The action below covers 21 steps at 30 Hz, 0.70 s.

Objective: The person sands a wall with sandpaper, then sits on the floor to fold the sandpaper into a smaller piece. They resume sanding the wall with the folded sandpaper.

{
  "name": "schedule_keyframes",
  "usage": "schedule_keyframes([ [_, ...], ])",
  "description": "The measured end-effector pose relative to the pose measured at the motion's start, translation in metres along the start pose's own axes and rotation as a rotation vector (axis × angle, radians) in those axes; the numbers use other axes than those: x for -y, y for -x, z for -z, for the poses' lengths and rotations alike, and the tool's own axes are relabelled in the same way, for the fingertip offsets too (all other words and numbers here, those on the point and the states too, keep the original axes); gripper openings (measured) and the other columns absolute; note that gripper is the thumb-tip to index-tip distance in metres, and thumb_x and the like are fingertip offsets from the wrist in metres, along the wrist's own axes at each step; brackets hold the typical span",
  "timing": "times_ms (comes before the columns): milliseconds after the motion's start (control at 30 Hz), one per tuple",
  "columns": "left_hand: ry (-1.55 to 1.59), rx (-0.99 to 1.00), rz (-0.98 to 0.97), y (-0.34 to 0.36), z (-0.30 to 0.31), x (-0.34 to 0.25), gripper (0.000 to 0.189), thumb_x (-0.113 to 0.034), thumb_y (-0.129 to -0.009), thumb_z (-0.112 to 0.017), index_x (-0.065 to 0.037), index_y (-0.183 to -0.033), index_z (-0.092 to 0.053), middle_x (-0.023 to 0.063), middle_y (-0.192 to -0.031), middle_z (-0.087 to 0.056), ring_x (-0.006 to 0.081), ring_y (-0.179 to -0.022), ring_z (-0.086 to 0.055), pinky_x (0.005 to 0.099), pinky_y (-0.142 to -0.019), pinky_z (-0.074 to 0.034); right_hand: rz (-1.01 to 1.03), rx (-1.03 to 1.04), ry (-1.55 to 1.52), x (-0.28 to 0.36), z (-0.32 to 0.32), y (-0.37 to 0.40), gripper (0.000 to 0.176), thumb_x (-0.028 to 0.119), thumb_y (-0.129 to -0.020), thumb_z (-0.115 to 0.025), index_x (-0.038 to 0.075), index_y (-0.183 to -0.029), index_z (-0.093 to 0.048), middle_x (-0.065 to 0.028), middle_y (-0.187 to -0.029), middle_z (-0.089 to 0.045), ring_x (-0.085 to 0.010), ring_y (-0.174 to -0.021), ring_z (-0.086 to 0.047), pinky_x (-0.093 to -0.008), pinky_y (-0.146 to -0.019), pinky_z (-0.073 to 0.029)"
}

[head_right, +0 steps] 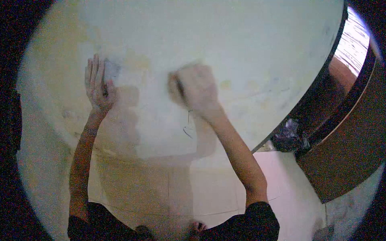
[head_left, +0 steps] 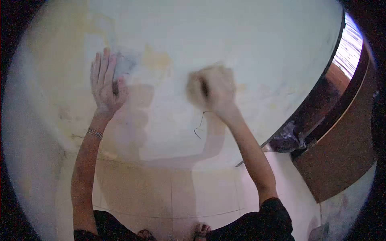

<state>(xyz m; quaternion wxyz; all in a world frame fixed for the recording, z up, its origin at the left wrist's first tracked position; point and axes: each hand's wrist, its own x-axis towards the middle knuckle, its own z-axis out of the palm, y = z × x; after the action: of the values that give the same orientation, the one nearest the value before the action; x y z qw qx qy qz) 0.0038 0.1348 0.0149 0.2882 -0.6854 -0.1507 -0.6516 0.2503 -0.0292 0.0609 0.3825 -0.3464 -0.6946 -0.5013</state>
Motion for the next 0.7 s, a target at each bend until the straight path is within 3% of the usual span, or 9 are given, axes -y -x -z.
schedule_keyframes([
  [67, -0.009, -0.010, -0.002, -0.003, 0.004, 0.000, 0.048, -0.014, -0.085, -0.049, 0.000, -0.130, -0.047, 0.0192, -0.139, -0.042, 0.0383, -0.133, -0.034, 0.0497, -0.109, -0.024, 0.172, 0.133, -0.046, 0.024, -0.016, 0.022, 0.017, 0.010, -0.073, -0.072, 0.012, -0.073, -0.055, -0.0033, -0.066, -0.055, -0.0207, -0.063, -0.053, -0.0334, -0.061, -0.038],
  [167, -0.003, -0.008, -0.023, -0.010, 0.006, 0.007, 0.049, -0.014, -0.084, -0.049, -0.001, -0.132, -0.046, 0.0185, -0.141, -0.041, 0.0382, -0.134, -0.032, 0.0494, -0.109, -0.022, 0.175, 0.103, 0.048, 0.026, -0.014, 0.017, 0.018, 0.013, -0.074, -0.072, 0.012, -0.072, -0.053, -0.0035, -0.066, -0.053, -0.0209, -0.064, -0.053, -0.0345, -0.058, -0.038],
  [233, 0.007, 0.007, -0.025, -0.015, 0.006, 0.009, 0.051, -0.013, -0.084, -0.049, -0.001, -0.133, -0.044, 0.0180, -0.142, -0.039, 0.0379, -0.134, -0.031, 0.0493, -0.110, -0.021, 0.105, -0.023, 0.092, -0.008, 0.000, -0.002, 0.019, 0.015, -0.076, -0.070, 0.010, -0.071, -0.053, -0.0047, -0.065, -0.052, -0.0217, -0.062, -0.053, -0.0348, -0.053, -0.037],
  [333, 0.008, -0.002, -0.038, -0.020, 0.006, 0.011, 0.052, -0.012, -0.084, -0.049, -0.002, -0.135, -0.043, 0.0174, -0.143, -0.038, 0.0374, -0.135, -0.029, 0.0496, -0.110, -0.020, -0.236, -0.363, 0.312, -0.038, 0.020, -0.043, 0.017, 0.014, -0.083, -0.065, 0.007, -0.072, -0.054, -0.0075, -0.065, -0.053, -0.0267, -0.061, -0.051, -0.0384, -0.059, -0.041],
  [400, 0.012, -0.008, -0.045, -0.022, 0.008, 0.012, 0.052, -0.012, -0.084, -0.049, -0.002, -0.135, -0.042, 0.0172, -0.144, -0.037, 0.0372, -0.135, -0.029, 0.0499, -0.110, -0.020, -0.225, -0.406, 0.281, -0.043, 0.021, -0.045, 0.015, 0.014, -0.083, -0.063, 0.007, -0.073, -0.054, -0.0074, -0.067, -0.054, -0.0272, -0.063, -0.052, -0.0390, -0.062, -0.042],
  [467, 0.026, -0.009, -0.039, -0.021, 0.009, 0.009, 0.052, -0.012, -0.085, -0.048, -0.002, -0.135, -0.042, 0.0171, -0.144, -0.037, 0.0372, -0.135, -0.029, 0.0502, -0.110, -0.020, -0.162, -0.223, 0.209, -0.024, 0.015, -0.029, 0.009, 0.011, -0.081, -0.064, 0.007, -0.079, -0.056, -0.0082, -0.073, -0.056, -0.0268, -0.067, -0.053, -0.0376, -0.064, -0.043],
  [567, -0.006, 0.024, -0.031, -0.020, 0.009, 0.011, 0.050, -0.013, -0.086, -0.046, -0.002, -0.135, -0.042, 0.0173, -0.144, -0.037, 0.0372, -0.135, -0.029, 0.0506, -0.110, -0.020, 0.000, 0.058, 0.015, 0.011, -0.001, 0.013, 0.016, 0.007, -0.074, -0.065, 0.008, -0.088, -0.057, -0.0099, -0.081, -0.059, -0.0262, -0.075, -0.056, -0.0367, -0.069, -0.043],
  [700, 0.020, 0.009, -0.047, -0.018, 0.006, 0.010, 0.049, -0.015, -0.088, -0.044, -0.001, -0.135, -0.042, 0.0175, -0.143, -0.037, 0.0376, -0.135, -0.029, 0.0506, -0.110, -0.020, -0.040, -0.058, 0.012, 0.001, -0.001, 0.013, 0.019, 0.017, -0.081, -0.065, 0.008, -0.072, -0.051, -0.0108, -0.069, -0.052, -0.0283, -0.069, -0.053, -0.0404, -0.065, -0.042],
])
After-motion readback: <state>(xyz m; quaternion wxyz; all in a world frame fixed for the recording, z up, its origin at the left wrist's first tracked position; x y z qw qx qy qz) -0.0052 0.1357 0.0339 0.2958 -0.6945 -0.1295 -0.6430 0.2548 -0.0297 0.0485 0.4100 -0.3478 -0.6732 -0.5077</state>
